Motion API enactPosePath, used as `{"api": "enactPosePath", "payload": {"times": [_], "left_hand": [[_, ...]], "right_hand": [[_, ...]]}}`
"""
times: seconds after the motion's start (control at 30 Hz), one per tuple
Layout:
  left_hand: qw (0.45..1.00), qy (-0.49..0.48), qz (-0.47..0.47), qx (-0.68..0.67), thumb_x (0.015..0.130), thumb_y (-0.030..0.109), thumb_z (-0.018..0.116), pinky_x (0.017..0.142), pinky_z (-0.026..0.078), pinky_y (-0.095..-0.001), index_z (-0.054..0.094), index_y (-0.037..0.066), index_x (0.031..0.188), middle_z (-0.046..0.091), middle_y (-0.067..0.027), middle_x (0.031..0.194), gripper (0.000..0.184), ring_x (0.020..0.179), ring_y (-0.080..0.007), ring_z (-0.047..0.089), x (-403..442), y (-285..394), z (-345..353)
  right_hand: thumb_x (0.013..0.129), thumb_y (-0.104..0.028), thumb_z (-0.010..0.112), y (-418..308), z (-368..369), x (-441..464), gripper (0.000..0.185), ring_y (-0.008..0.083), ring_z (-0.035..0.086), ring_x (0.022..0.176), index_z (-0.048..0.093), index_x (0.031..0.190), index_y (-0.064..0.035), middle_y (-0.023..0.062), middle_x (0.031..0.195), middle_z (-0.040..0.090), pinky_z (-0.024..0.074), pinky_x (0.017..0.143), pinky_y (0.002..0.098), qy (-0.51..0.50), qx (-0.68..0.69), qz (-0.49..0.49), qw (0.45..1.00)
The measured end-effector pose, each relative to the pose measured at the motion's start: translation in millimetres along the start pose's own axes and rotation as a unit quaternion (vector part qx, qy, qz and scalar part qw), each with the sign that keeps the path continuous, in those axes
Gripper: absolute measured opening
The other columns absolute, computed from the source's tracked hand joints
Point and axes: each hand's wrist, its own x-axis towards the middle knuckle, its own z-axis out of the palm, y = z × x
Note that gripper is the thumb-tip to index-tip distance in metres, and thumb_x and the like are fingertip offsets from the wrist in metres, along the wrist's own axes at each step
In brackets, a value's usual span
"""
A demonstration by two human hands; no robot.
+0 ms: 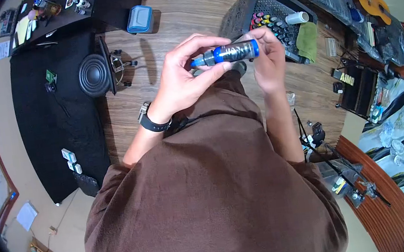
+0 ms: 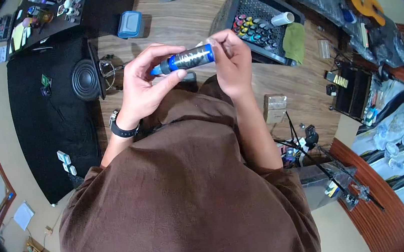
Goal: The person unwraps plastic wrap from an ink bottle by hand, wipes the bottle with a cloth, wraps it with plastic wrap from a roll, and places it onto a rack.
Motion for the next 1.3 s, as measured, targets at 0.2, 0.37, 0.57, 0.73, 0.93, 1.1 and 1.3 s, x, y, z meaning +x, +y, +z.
{"api": "enactPosePath", "payload": {"times": [0.2, 0.37, 0.57, 0.73, 0.93, 1.1, 1.3], "left_hand": [[0.999, -0.030, -0.030, -0.009, 0.082, 0.000, 0.072, 0.072, 0.051, -0.0204, 0.066, 0.001, 0.116, 0.064, -0.0087, 0.111, 0.035, 0.092, -0.0087, 0.062, 8, 11, -1], [0.983, -0.024, -0.145, -0.106, 0.080, 0.001, 0.073, 0.066, 0.049, -0.0205, 0.066, 0.003, 0.116, 0.068, -0.0058, 0.100, 0.036, 0.083, -0.0050, 0.061, 7, 8, 0], [0.991, -0.003, -0.119, -0.063, 0.082, 0.003, 0.074, 0.063, 0.047, -0.0192, 0.064, 0.002, 0.117, 0.068, -0.0020, 0.092, 0.037, 0.075, -0.0030, 0.059, 13, 14, -13], [0.989, 0.007, -0.141, -0.054, 0.082, 0.006, 0.075, 0.064, 0.046, -0.0185, 0.065, 0.001, 0.114, 0.068, -0.0020, 0.094, 0.034, 0.076, -0.0029, 0.057, 5, 11, -11], [0.995, 0.002, -0.099, 0.029, 0.083, 0.009, 0.076, 0.065, 0.046, -0.0188, 0.066, 0.001, 0.111, 0.068, -0.0011, 0.093, 0.031, 0.080, -0.0031, 0.057, 2, 9, -14], [0.993, 0.020, -0.118, 0.008, 0.084, 0.010, 0.076, 0.066, 0.045, -0.0187, 0.067, 0.001, 0.111, 0.067, 0.0001, 0.092, 0.030, 0.078, -0.0032, 0.056, 0, 5, -9], [0.988, 0.013, -0.152, -0.041, 0.085, 0.010, 0.075, 0.067, 0.048, -0.0189, 0.067, 0.001, 0.112, 0.068, -0.0012, 0.092, 0.029, 0.075, -0.0038, 0.058, 0, -1, -10]], "right_hand": [[0.098, -0.009, 0.052, -17, -5, 6, 0.011, 0.0100, 0.061, 0.079, 0.058, 0.099, -0.0003, 0.0059, 0.088, 0.066, 0.0476, 0.071, 0.0228, -0.001, -0.003, 0.038, 0.999], [0.098, -0.010, 0.053, -27, -4, 6, 0.011, 0.0114, 0.062, 0.081, 0.057, 0.098, -0.0001, 0.0079, 0.089, 0.066, 0.0481, 0.075, 0.0232, 0.001, 0.030, 0.042, 0.999], [0.099, -0.009, 0.051, -18, -5, 13, 0.010, 0.0158, 0.065, 0.084, 0.055, 0.099, -0.0004, 0.0109, 0.092, 0.065, 0.0505, 0.080, 0.0280, -0.027, 0.100, 0.054, 0.993], [0.099, -0.007, 0.048, -6, -9, 11, 0.008, 0.0200, 0.066, 0.088, 0.052, 0.102, -0.0013, 0.0128, 0.093, 0.065, 0.0515, 0.083, 0.0334, -0.057, 0.169, 0.096, 0.979], [0.100, -0.009, 0.048, -11, 3, 23, 0.010, 0.0215, 0.065, 0.093, 0.052, 0.104, -0.0018, 0.0152, 0.096, 0.066, 0.0515, 0.084, 0.0343, -0.083, 0.214, 0.087, 0.969], [0.099, -0.011, 0.049, -13, -12, 26, 0.010, 0.0189, 0.064, 0.088, 0.053, 0.103, -0.0021, 0.0166, 0.099, 0.067, 0.0508, 0.079, 0.0321, -0.123, 0.131, 0.045, 0.983], [0.099, -0.011, 0.050, -30, -11, 20, 0.008, 0.0140, 0.056, 0.075, 0.053, 0.100, -0.0032, 0.0124, 0.093, 0.063, 0.0450, 0.068, 0.0260, -0.104, 0.187, 0.098, 0.972]]}}
